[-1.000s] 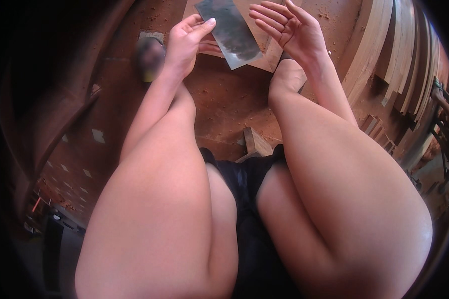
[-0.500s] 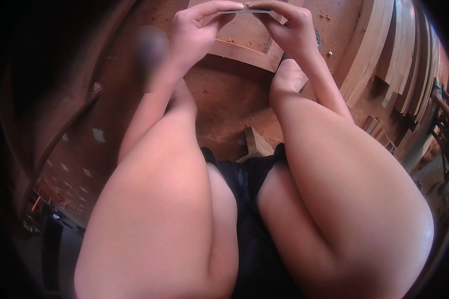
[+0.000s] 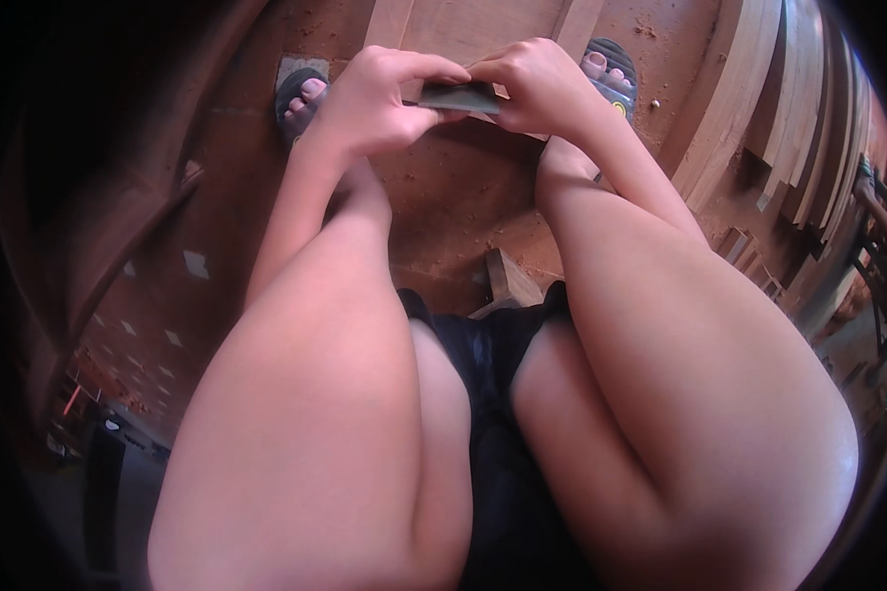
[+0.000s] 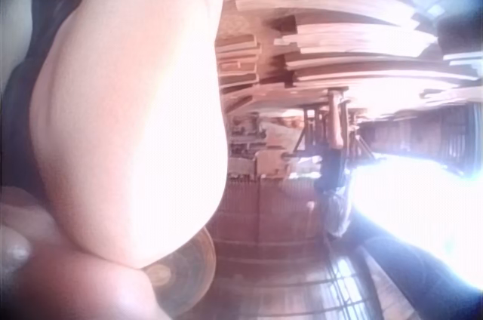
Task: The person sits on the floor and sands a rectangular wooden frame using a sanding block. They repeatedly rub the sanding block along the edges and flat surfaces of the frame, occasionally repositioning the frame to access different areas.
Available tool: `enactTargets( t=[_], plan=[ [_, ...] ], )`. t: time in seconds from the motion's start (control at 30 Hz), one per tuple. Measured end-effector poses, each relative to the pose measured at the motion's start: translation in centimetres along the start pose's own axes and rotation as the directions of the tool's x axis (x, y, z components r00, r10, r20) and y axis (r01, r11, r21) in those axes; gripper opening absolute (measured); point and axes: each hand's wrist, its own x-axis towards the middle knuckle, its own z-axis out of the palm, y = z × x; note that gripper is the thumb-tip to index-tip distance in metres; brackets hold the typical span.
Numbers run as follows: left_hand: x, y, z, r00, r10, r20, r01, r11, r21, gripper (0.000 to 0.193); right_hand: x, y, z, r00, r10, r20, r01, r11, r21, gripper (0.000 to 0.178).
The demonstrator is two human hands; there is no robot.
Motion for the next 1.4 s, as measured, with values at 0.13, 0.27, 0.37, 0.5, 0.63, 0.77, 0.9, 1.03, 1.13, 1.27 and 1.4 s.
enactTargets(
  t=[0.13,0.27,0.37,0.5,0.63,0.77,0.9,1.03,1.13,1.27,1.4],
  plan=[
    [0.4,0.1,-0.2,0.983,0.085,-0.165,-0.077,0.995,0.055,0.022,-0.3,0.8,0.9,0.985,0.013,-0.173,0.002,0.996,0.087,0.018],
    [-0.2,-1.5,-0.6,0.898,-0.143,-0.416,0.189,0.98,0.07,0.029,0.1,1.6,-0.1,0.87,0.048,-0.491,-0.017,0.998,0.066,0.017],
    [-1.1,-3.4,-1.4,0.859,-0.212,-0.467,0.374,0.882,0.287,0.045,1.0,2.2,-0.9,0.86,0.116,-0.498,-0.115,0.993,0.034,0.016],
    [-2.5,-1.4,0.6,0.909,-0.351,-0.225,0.404,0.604,0.687,0.099,1.9,2.6,-0.6,0.914,-0.08,-0.397,0.058,0.996,-0.065,0.019],
    [-2.1,-3.0,0.6,0.946,-0.225,-0.232,0.323,0.647,0.69,0.107,2.5,1.1,0.2,0.981,-0.133,-0.141,0.114,0.984,-0.138,0.032],
    [-1.2,-4.4,0.5,0.949,-0.152,-0.277,0.309,0.629,0.713,0.11,2.4,0.2,1.2,0.97,-0.214,-0.118,0.193,0.967,-0.165,0.036],
    [-1.9,-5.1,-0.3,0.952,-0.051,-0.303,0.268,0.623,0.735,0.104,2.4,0.4,0.8,0.983,-0.18,-0.043,0.173,0.975,-0.14,0.032],
    [-1.9,-7.3,-2.8,0.953,0.137,-0.27,0.129,0.623,0.771,0.095,2.3,1.5,-0.9,0.998,-0.061,-0.001,0.061,0.997,-0.056,0.028],
    [-0.1,-8.8,-5.7,0.96,0.177,-0.216,0.098,0.512,0.853,0.089,2.8,2.8,-0.6,0.967,-0.136,-0.217,0.105,0.983,-0.148,0.034],
    [1.5,-7.5,-7.0,0.919,0.312,-0.241,0.096,0.418,0.903,0.063,2.8,4.2,-4.4,0.872,-0.122,-0.474,0.05,0.985,-0.163,0.037],
    [-0.1,-10.6,-6.9,0.906,0.132,-0.402,0.313,0.43,0.847,0.059,1.9,7.4,-6.0,0.786,-0.014,-0.618,-0.075,0.99,-0.117,0.02]
  ],
)
